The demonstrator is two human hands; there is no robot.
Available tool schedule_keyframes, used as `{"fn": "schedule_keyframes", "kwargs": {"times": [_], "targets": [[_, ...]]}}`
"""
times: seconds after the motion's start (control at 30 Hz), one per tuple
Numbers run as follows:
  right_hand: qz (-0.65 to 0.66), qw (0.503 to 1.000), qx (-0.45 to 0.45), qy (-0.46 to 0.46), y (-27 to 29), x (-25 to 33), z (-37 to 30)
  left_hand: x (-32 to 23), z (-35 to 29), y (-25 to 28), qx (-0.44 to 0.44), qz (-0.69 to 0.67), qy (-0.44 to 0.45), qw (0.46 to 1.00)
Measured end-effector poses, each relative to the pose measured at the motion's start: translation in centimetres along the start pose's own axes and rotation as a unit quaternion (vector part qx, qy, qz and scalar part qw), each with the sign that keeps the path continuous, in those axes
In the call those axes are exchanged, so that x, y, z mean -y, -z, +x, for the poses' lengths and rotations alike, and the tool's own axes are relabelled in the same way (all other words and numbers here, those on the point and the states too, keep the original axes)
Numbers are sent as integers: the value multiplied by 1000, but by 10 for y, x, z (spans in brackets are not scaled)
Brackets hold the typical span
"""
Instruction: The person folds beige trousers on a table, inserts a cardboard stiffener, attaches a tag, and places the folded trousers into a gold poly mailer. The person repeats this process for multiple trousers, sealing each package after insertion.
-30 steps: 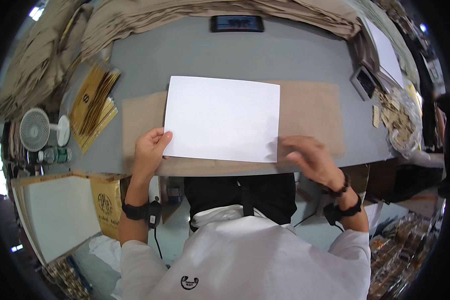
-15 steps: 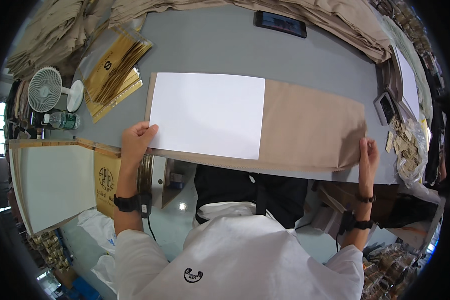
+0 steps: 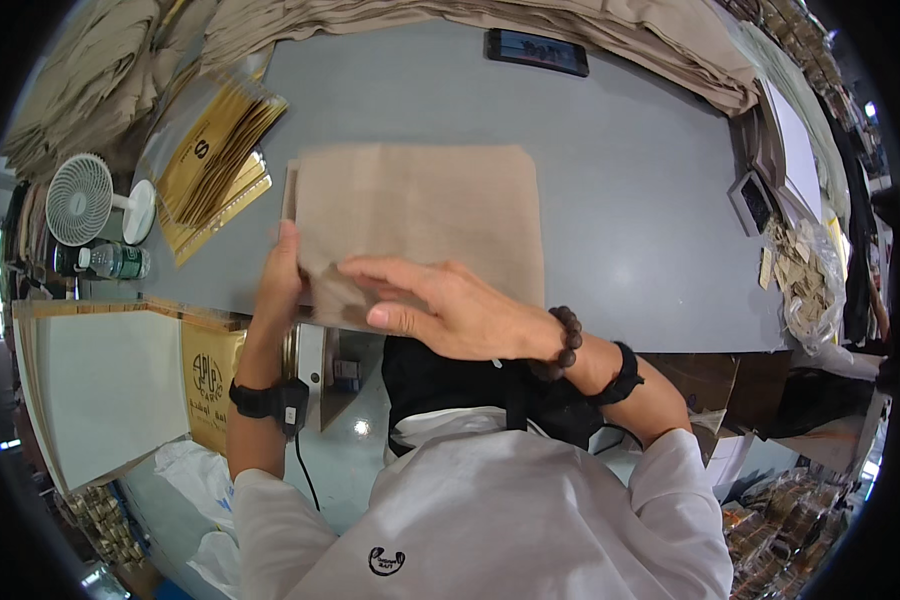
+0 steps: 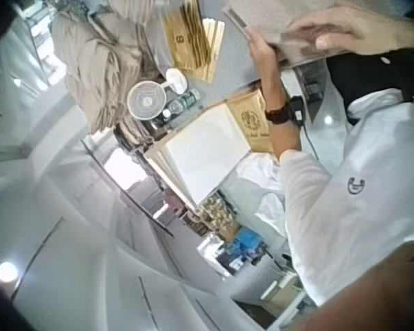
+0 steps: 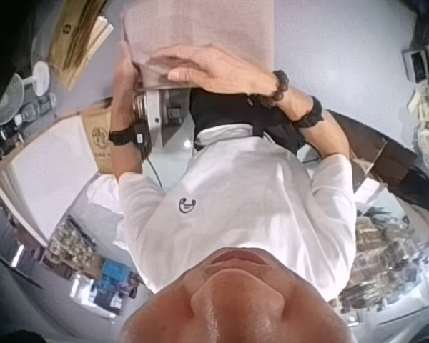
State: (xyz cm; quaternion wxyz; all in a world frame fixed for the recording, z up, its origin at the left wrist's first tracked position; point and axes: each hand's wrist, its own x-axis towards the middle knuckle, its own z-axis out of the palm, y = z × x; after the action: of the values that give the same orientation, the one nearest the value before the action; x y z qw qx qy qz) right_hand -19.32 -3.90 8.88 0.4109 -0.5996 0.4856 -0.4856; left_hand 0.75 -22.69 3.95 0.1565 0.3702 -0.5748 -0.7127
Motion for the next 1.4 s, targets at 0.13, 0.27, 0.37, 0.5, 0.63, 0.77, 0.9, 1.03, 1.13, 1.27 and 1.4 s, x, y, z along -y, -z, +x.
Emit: {"fn": "schedule_keyframes", "kwargs": {"times": [0.13, 0.27, 0.37, 0.5, 0.63, 0.77, 0.9, 1.03, 1.13, 1.27, 1.4], "targets": [[-43, 997, -54, -24, 8, -5, -18, 10, 0, -6, -46, 196, -102, 974], [-202, 961, -190, -1, 33, -26, -31, 12, 3, 4, -95, 167, -136, 972], [-281, 932, -223, -50, 39, -46, -37, 10, 10, 14, -136, 191, -158, 959], [-422, 889, -166, -63, 38, -66, -40, 13, 12, 21, -211, 382, -152, 887], [-437, 885, -159, -31, 36, -64, -44, 19, 7, 32, -222, 380, -210, 873], [-475, 873, -104, 31, 11, -52, -37, 24, 12, 44, -188, 305, -170, 918], [-451, 890, -5, 71, -50, -53, -5, 22, 14, 47, -158, 260, -156, 940], [-504, 862, 52, 31, -95, -60, 32, 12, 5, 45, -176, 376, -227, 881], [-533, 840, 101, 8, -103, -60, 44, 2, 2, 51, -141, 499, -337, 786], [-496, 862, 93, 51, -88, -54, 34, 6, 5, 58, -51, 575, -304, 758], [-352, 928, 30, 115, -40, -41, -12, 28, 5, 49, -70, 586, -313, 744]]}}
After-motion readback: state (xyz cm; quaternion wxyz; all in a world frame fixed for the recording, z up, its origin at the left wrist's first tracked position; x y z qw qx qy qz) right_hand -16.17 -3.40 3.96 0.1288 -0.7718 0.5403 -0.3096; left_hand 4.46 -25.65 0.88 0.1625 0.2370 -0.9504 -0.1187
